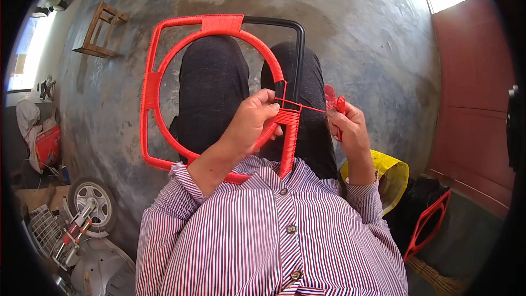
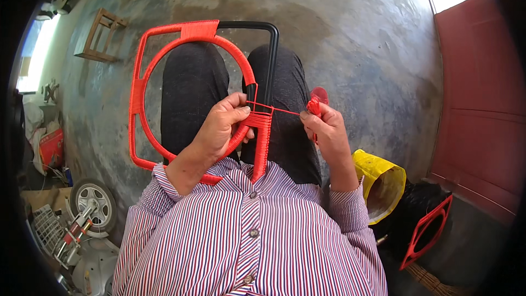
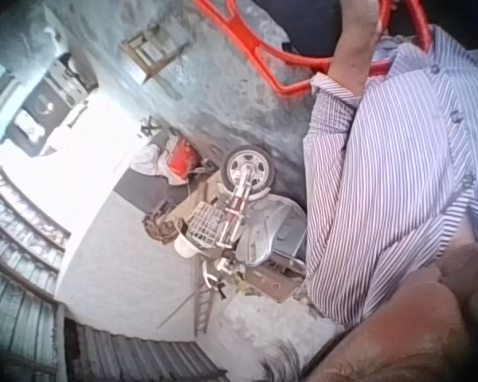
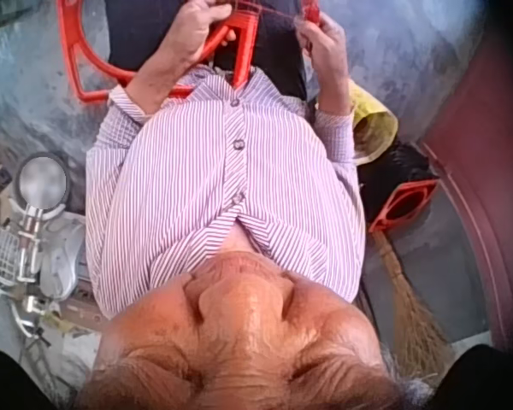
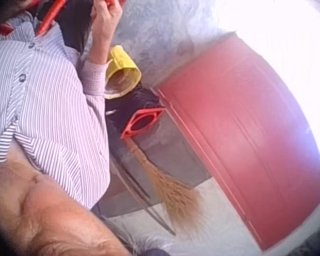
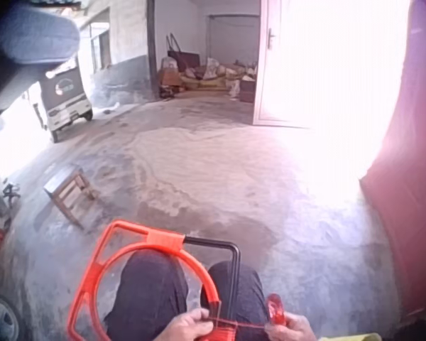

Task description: Wrapping red twine around a circular furniture frame component.

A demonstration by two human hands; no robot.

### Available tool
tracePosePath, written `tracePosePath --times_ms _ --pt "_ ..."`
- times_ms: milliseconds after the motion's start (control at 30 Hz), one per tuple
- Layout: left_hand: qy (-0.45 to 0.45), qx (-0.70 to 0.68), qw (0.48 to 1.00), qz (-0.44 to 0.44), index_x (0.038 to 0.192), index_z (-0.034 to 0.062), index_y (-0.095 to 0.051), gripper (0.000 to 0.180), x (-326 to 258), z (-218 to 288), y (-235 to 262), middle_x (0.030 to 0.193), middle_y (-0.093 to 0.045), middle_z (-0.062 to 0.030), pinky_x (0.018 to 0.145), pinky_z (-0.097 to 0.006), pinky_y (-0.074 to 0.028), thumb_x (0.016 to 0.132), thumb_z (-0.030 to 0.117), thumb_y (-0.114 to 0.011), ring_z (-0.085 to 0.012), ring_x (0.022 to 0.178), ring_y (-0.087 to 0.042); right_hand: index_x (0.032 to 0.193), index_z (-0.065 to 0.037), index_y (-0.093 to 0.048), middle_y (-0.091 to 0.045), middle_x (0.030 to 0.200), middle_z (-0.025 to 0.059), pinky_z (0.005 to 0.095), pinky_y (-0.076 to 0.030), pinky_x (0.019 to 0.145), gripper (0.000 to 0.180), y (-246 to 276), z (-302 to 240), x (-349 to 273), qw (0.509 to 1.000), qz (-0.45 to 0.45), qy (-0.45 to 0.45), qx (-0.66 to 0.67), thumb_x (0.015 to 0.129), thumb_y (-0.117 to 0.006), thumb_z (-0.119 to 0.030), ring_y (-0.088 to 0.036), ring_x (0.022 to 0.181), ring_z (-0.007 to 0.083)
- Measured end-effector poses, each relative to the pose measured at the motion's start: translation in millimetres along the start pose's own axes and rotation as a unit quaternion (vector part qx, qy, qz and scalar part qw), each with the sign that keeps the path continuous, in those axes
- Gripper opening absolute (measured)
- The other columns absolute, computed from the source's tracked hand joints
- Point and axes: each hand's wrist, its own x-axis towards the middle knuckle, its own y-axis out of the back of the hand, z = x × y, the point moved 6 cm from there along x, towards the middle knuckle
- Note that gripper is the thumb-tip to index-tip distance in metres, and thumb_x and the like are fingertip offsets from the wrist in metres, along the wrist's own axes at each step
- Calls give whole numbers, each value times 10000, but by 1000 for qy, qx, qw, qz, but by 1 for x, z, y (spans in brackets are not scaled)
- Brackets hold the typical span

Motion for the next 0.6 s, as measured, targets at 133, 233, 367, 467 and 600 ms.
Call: tracePosePath --times_ms 133,233,367,467,600 --pt "14 -45 999 -2 1018 55 -550 98 2 -4 5 833 -675 -85 511 -243 -501 984 118 -484 -138 571 -633 756 -85 -568 -515 624 -32 227 -338 519 176 0 11 -2 1000 22 -12 18 916 -618 -142 -457 556 49" --pt "10 -65 998 5 1000 55 -549 92 2 -3 5 817 -676 -91 492 -254 -499 984 132 -500 -151 560 -639 741 -85 -560 -514 614 -31 230 -337 518 179 5 16 -7 1000 22 -16 1 905 -616 -132 -454 547 52" --pt "3 -42 999 27 995 58 -552 90 2 -4 7 789 -670 -92 469 -278 -499 976 141 -525 -169 541 -641 728 -89 -553 -514 616 -35 229 -325 512 178 12 25 -13 999 37 -16 3 890 -616 -124 -447 538 52" --pt "14 -86 996 22 988 64 -551 70 2 -2 6 779 -666 -92 461 -277 -499 966 129 -538 -181 536 -644 724 -93 -550 -511 618 -39 225 -313 506 181 12 28 -17 998 47 -30 25 885 -623 -128 -442 537 49" --pt "24 -115 993 6 966 76 -540 32 -1 -2 4 774 -663 -93 457 -268 -499 958 107 -540 -190 540 -649 730 -95 -554 -506 616 -43 220 -313 504 177 15 43 -12 997 53 -27 55 882 -633 -135 -446 534 48"
